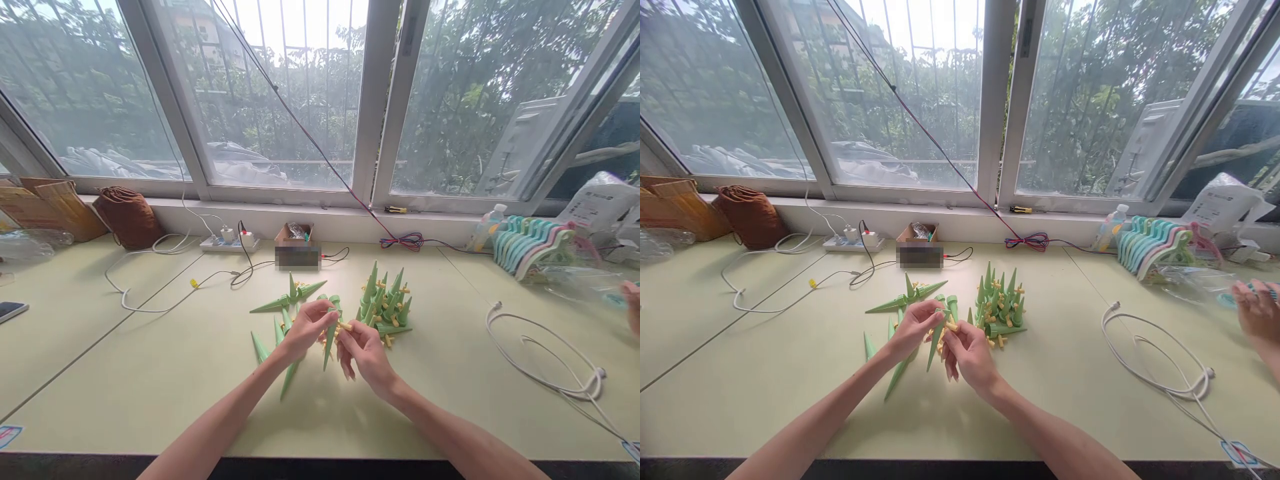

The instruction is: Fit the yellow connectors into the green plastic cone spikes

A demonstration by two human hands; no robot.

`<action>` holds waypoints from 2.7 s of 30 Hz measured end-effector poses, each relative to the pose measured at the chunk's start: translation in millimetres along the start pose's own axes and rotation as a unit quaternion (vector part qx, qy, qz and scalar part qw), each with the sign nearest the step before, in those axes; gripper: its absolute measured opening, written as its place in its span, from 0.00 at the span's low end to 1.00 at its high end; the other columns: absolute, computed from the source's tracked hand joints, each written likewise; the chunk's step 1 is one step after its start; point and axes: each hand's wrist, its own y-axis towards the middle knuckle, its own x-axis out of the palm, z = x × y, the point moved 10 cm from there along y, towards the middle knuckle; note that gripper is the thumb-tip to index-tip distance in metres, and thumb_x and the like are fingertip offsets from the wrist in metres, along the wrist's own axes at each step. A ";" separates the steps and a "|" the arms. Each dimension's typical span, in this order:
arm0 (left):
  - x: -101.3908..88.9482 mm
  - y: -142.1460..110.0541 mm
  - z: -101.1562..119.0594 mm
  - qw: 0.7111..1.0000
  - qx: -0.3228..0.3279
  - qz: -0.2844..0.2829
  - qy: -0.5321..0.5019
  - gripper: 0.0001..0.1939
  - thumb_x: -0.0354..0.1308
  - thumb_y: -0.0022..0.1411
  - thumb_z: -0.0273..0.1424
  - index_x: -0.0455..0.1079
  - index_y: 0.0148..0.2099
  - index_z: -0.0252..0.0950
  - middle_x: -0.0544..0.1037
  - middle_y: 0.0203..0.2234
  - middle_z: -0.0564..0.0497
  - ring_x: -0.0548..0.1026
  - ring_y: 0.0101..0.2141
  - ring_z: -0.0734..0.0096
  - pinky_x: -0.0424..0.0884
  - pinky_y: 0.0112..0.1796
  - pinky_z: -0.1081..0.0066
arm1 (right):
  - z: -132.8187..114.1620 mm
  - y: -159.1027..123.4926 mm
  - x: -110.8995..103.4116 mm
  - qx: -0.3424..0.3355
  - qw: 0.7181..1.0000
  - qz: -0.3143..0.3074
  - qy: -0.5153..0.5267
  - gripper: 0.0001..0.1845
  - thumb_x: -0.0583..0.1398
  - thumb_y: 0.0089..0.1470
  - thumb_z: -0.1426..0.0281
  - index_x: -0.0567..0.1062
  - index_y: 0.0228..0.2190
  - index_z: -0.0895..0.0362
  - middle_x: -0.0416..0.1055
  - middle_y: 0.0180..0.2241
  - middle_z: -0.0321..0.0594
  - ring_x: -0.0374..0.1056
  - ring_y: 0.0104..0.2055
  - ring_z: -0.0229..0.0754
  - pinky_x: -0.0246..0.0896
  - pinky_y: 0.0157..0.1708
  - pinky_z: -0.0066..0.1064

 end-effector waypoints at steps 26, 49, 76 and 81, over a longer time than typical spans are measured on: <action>13.2 -0.4 -21.3 0.989 -0.085 -0.102 -0.062 0.24 0.63 0.59 0.46 0.63 0.22 0.33 0.64 0.12 0.57 0.61 0.12 0.81 0.52 0.12 0.78 | -15.4 -11.9 9.1 -0.179 0.935 -0.027 -0.304 0.15 0.49 0.66 0.68 0.60 0.25 0.54 0.60 0.18 0.30 0.56 0.18 0.33 0.54 0.20 0.25; 3.6 -0.1 6.3 0.998 0.057 -0.028 0.030 0.16 0.62 0.62 0.41 0.68 0.32 0.32 0.63 0.19 0.57 0.61 0.20 0.80 0.56 0.21 0.78 | 15.8 -2.3 13.8 0.060 0.992 -0.066 0.088 0.22 0.60 0.59 0.52 0.68 0.26 0.58 0.67 0.16 0.31 0.58 0.10 0.29 0.49 0.10 0.22; 6.6 0.2 -11.0 0.994 -0.033 -0.076 0.070 0.24 0.58 0.62 0.47 0.63 0.25 0.33 0.63 0.16 0.57 0.60 0.15 0.82 0.53 0.16 0.78 | 9.8 -7.4 -0.5 -0.052 0.972 0.002 -0.228 0.13 0.53 0.60 0.72 0.59 0.24 0.55 0.63 0.17 0.30 0.58 0.16 0.32 0.52 0.19 0.24; 13.2 -1.5 -15.2 0.991 -0.075 -0.105 0.015 0.24 0.60 0.61 0.47 0.60 0.23 0.35 0.62 0.14 0.58 0.62 0.14 0.80 0.54 0.15 0.77 | -3.9 -12.4 2.2 -0.154 0.920 0.004 -0.360 0.11 0.50 0.51 0.81 0.57 0.23 0.55 0.59 0.20 0.31 0.54 0.22 0.34 0.49 0.24 0.25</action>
